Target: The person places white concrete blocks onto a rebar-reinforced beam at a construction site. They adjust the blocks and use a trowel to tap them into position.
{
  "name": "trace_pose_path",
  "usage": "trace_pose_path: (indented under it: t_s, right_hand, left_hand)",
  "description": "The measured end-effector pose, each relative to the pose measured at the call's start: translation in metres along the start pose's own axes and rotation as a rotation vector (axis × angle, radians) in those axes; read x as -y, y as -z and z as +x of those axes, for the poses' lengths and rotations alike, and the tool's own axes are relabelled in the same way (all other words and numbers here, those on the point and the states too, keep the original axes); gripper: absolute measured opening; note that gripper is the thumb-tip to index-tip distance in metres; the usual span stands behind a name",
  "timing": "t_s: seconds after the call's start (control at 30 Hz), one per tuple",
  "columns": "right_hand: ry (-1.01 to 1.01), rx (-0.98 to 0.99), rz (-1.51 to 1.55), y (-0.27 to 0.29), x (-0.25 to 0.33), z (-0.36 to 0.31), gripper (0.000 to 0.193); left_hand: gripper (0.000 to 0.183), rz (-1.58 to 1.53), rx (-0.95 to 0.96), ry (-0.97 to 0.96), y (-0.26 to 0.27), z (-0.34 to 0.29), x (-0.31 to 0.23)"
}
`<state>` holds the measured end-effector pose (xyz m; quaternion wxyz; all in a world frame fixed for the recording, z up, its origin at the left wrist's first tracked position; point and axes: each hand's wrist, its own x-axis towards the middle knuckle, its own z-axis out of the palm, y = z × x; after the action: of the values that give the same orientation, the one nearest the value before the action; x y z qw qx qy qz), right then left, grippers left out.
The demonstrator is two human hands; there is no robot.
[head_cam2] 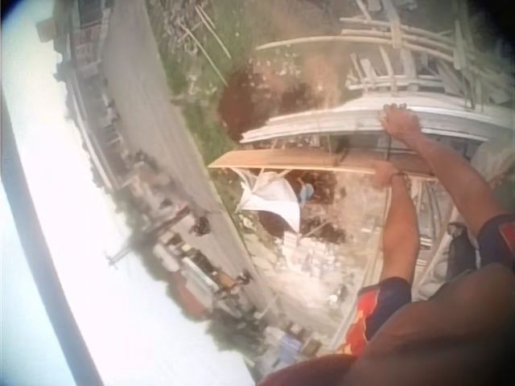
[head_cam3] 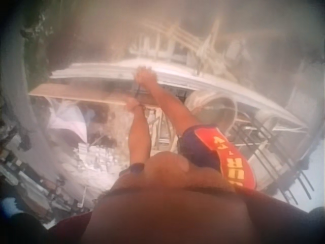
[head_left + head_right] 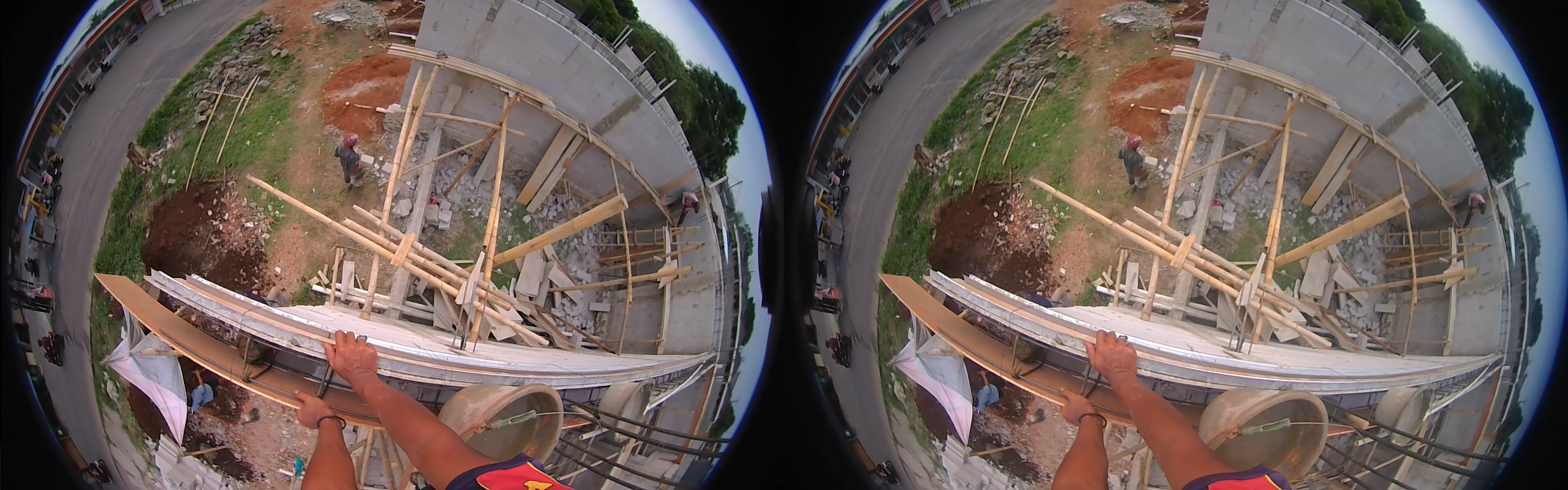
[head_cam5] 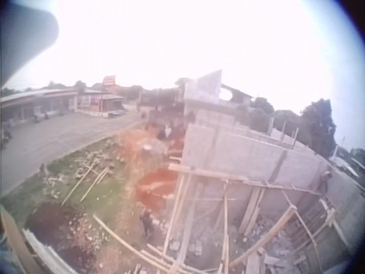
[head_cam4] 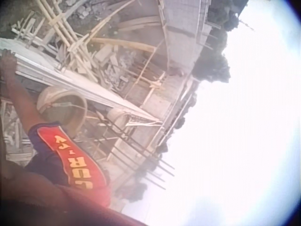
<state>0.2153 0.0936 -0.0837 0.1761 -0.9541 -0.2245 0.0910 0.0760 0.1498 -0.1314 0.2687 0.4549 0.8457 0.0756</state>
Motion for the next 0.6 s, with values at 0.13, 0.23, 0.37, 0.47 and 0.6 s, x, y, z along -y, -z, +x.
trace_pose_path:
  t_s: [0.13,0.23,0.37,0.47,0.6]
  right_hand:
    - [0.002,-0.007,-0.011,0.0003,0.0002,-0.0003,0.038]
    - [-0.006,0.001,-0.013,0.0008,0.0013,-0.0003,0.038]
    - [-0.011,0.005,0.003,-0.001,0.0005,-0.0017,0.039]
    - [-0.011,0.002,0.007,0.0006,0.0,0.0,0.039]
    - [-0.006,-0.016,0.004,-0.001,-0.0003,-0.0008,0.04]
  left_hand:
    - [0.072,0.046,-0.032,-0.008,0.0055,-0.0084,-0.0082]
    - [0.072,0.015,0.001,-0.002,0.0058,-0.0061,-0.0069]
    - [0.073,0.05,-0.009,-0.013,0.0052,-0.006,-0.0068]
    - [0.072,0.077,-0.004,-0.016,0.0044,-0.0048,-0.0064]
    - [0.069,0.103,0.006,0.004,0.0015,0.0012,-0.003]
